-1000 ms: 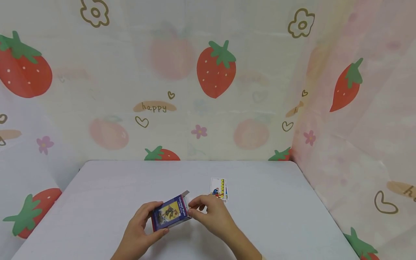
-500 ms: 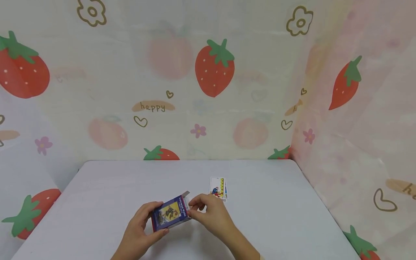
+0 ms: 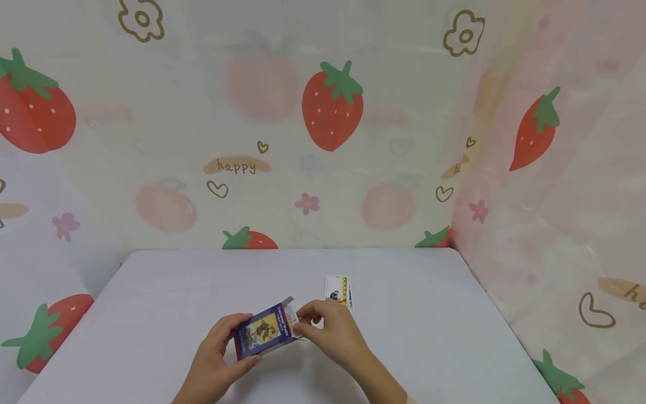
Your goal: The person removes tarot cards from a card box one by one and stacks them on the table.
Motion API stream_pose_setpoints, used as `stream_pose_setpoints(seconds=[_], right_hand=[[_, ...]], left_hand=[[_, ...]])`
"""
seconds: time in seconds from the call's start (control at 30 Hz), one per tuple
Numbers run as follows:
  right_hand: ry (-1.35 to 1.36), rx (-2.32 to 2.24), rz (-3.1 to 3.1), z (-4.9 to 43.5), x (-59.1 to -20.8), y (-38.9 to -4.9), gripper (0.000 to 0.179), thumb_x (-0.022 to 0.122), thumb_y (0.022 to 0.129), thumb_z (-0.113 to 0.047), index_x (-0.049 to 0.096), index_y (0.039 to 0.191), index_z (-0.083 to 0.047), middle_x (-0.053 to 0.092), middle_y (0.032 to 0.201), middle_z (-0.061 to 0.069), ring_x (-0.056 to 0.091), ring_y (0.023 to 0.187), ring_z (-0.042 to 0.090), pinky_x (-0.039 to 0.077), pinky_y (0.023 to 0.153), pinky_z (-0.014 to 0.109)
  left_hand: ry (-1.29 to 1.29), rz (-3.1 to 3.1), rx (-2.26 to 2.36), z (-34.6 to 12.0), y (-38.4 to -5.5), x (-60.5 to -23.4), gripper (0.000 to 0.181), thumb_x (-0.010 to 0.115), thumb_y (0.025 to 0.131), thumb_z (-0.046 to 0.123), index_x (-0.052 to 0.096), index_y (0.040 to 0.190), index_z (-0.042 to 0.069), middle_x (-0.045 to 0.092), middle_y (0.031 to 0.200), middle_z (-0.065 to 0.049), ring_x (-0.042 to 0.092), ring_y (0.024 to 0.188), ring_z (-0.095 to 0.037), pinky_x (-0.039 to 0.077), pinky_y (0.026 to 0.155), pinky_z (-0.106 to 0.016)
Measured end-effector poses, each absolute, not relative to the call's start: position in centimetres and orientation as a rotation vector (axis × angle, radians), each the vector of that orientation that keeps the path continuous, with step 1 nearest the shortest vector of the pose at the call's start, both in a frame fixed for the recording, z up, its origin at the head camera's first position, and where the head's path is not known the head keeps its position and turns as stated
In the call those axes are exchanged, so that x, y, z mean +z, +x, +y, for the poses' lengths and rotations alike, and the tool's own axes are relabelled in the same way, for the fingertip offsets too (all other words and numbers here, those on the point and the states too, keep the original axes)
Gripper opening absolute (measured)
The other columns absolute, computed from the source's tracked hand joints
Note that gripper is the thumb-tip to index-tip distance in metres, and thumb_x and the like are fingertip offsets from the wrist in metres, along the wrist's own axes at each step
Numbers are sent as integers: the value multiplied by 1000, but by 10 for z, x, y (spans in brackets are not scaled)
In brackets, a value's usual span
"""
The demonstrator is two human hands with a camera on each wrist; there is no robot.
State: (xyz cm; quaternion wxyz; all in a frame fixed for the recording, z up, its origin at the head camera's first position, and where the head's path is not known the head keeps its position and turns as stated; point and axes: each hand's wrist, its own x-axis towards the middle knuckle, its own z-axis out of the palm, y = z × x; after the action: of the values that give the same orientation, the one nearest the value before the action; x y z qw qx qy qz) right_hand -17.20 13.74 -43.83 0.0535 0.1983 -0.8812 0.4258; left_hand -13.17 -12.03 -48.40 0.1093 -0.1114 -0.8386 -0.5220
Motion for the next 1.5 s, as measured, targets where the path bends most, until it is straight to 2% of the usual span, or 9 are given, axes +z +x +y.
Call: stream_pose_setpoints(seconds=[0.2,0.47,0.83,1.17,1.5], right_hand=[[590,1307,-2677,139,-437,-171,15,82,87,-32,75,99,-28,69,88,-20,60,84,4,53,77,33],[588,1337,-2660,139,-435,-170,13,81,89,-27,75,100,-25,70,84,-19,62,78,3,50,72,27],[567,1385,-2629,141,-428,-169,11,80,90,-22,75,99,-20,71,80,-15,61,73,6,49,68,23],[502,1377,-2607,149,-425,-172,13,82,87,-18,76,98,-23,69,78,-16,60,73,7,50,68,23],[465,1415,-2574,158,-420,-177,16,82,87,-15,76,99,-24,69,79,-11,58,71,16,49,62,23]], left_hand=[[-315,-2472,-1534,-120,-131,-483,76,95,72,17,57,136,32,56,135,13,56,119,-8,51,102,-30],[-306,-2481,-1504,-119,-131,-484,77,95,71,16,57,136,31,56,135,13,57,119,-7,52,101,-30],[-289,-2491,-1502,-120,-131,-485,77,95,72,18,56,137,32,56,136,12,56,120,-8,52,102,-31],[-317,-2458,-1531,-121,-130,-485,77,94,72,16,55,137,33,56,136,12,57,117,-9,52,100,-29],[-280,-2483,-1538,-120,-131,-482,76,94,73,17,55,137,32,55,137,11,56,120,-8,51,105,-31]])
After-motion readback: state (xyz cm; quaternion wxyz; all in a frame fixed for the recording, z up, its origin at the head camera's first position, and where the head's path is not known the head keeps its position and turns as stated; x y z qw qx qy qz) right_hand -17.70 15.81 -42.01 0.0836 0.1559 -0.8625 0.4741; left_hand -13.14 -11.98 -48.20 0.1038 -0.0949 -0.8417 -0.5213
